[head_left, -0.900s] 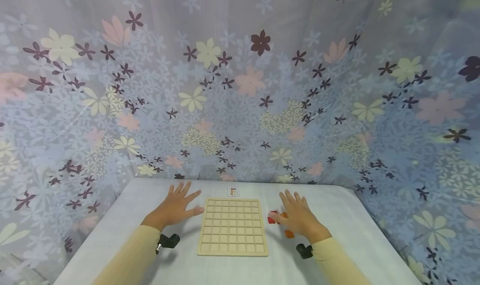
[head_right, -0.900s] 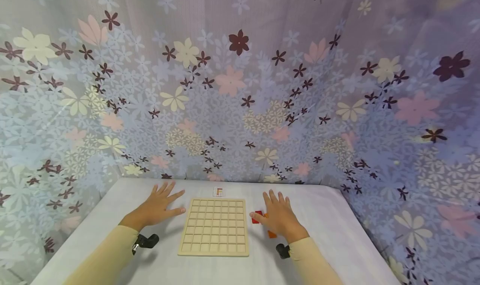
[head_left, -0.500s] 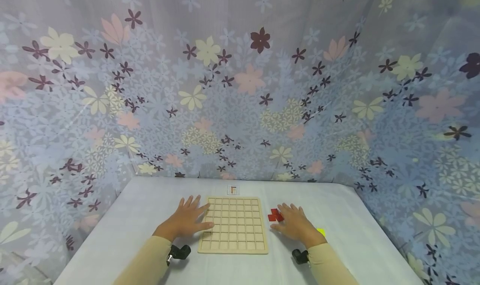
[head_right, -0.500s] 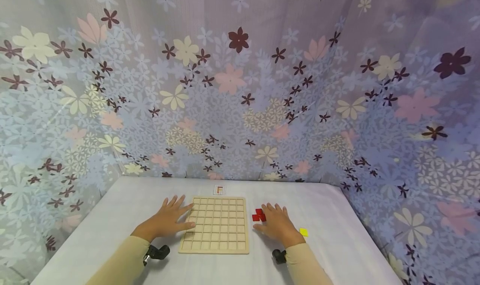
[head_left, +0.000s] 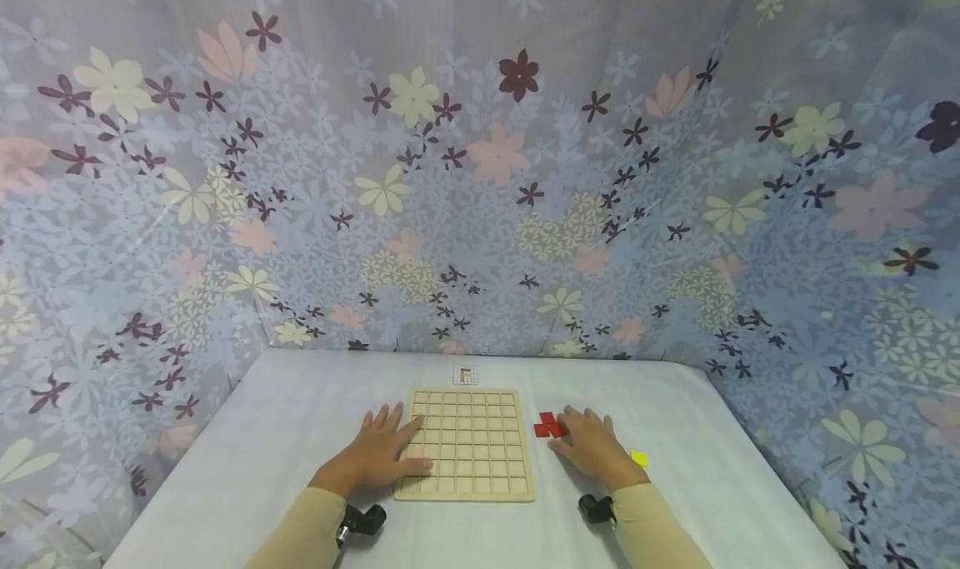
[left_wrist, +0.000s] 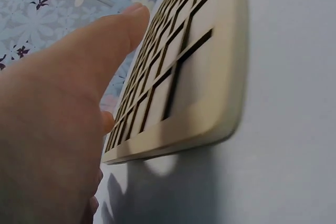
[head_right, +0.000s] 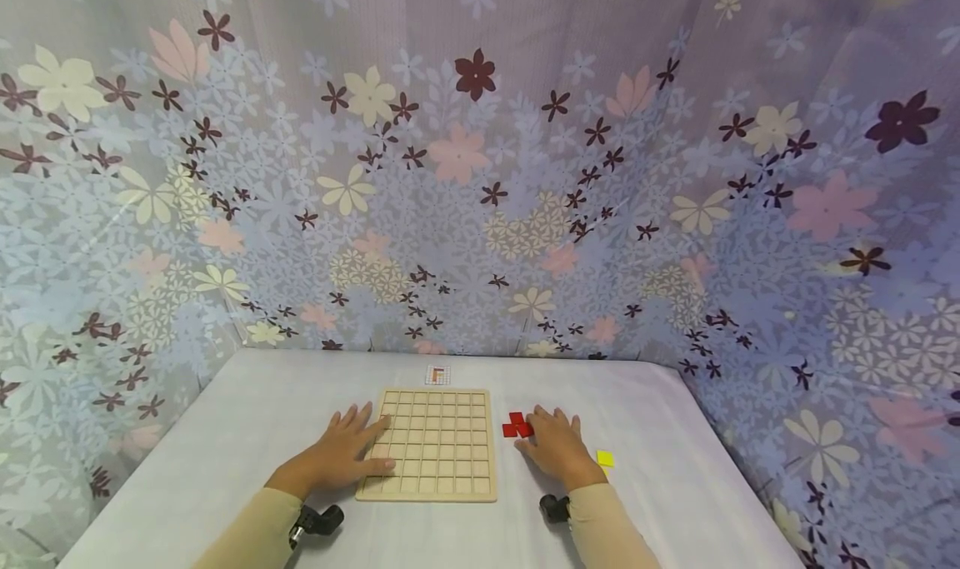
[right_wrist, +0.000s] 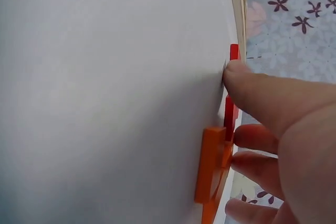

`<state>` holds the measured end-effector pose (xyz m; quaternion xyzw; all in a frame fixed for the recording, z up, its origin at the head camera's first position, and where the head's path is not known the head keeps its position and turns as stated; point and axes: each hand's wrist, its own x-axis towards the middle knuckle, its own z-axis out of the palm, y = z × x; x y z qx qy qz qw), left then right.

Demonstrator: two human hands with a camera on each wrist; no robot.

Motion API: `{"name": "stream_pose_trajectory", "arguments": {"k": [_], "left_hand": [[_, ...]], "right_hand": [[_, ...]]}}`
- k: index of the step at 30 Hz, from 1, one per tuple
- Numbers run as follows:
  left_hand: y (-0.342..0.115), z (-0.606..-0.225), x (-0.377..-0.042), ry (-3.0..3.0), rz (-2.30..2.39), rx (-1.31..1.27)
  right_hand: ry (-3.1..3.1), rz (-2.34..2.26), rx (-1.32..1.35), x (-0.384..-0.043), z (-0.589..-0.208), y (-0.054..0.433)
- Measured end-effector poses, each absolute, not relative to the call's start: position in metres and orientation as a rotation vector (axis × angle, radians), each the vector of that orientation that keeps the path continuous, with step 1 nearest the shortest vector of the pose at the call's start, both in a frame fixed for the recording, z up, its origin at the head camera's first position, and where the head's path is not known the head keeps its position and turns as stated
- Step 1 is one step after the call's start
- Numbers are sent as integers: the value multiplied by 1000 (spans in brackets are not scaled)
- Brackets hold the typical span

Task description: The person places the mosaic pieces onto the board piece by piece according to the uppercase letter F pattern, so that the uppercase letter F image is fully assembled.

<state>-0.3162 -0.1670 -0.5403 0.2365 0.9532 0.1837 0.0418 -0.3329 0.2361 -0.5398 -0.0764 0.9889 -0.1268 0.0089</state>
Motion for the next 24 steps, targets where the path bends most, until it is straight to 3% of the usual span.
{"name": "stream_pose_trajectory", "arguments": {"k": [24], "left_hand": [[-161,-556,-305,2959,582,711]], "right_hand": [[3207,-487,-256,-339,-540,235]]}}
